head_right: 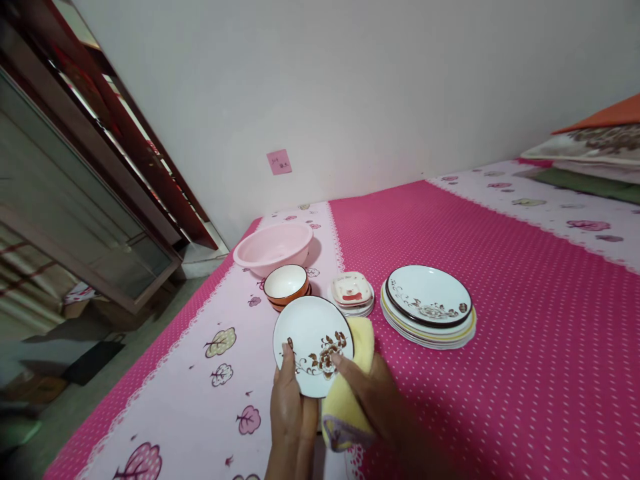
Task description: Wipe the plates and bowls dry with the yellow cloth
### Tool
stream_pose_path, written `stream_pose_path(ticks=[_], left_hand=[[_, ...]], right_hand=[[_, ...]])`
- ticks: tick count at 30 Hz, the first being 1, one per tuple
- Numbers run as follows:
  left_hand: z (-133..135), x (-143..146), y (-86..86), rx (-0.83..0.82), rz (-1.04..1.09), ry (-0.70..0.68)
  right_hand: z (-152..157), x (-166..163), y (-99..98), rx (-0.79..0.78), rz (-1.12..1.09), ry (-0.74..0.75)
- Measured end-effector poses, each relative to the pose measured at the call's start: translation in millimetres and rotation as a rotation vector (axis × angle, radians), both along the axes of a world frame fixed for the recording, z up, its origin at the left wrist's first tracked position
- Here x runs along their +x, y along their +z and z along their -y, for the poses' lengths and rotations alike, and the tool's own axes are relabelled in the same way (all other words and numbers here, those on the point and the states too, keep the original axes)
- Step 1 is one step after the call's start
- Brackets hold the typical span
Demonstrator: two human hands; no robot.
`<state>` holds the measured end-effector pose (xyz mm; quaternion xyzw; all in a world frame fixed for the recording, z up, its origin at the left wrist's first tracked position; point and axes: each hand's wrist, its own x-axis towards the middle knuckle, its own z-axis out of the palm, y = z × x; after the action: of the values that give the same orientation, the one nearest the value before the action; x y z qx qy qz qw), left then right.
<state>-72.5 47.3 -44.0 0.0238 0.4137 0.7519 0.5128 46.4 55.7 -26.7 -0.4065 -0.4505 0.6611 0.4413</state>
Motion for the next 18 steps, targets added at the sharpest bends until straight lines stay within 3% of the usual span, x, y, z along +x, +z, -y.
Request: stream_pose_path(ticks=[7,13,18], left_hand=[[4.4,-2.4,6.6,0.102,-0.052,-0.178],[10.0,-22.8,10.3,0.041,-0.317,-0.350],[10.2,-25.1,12.3,0.008,-0.347,-0.294]], right_hand=[[-21.3,38.5,12.4,-0.009,-0.031,0.118],[-25.6,61.0,17.3,0.092,0.054,0.260],[-24.7,57.3,15.3,0.077,0.045,0.300]])
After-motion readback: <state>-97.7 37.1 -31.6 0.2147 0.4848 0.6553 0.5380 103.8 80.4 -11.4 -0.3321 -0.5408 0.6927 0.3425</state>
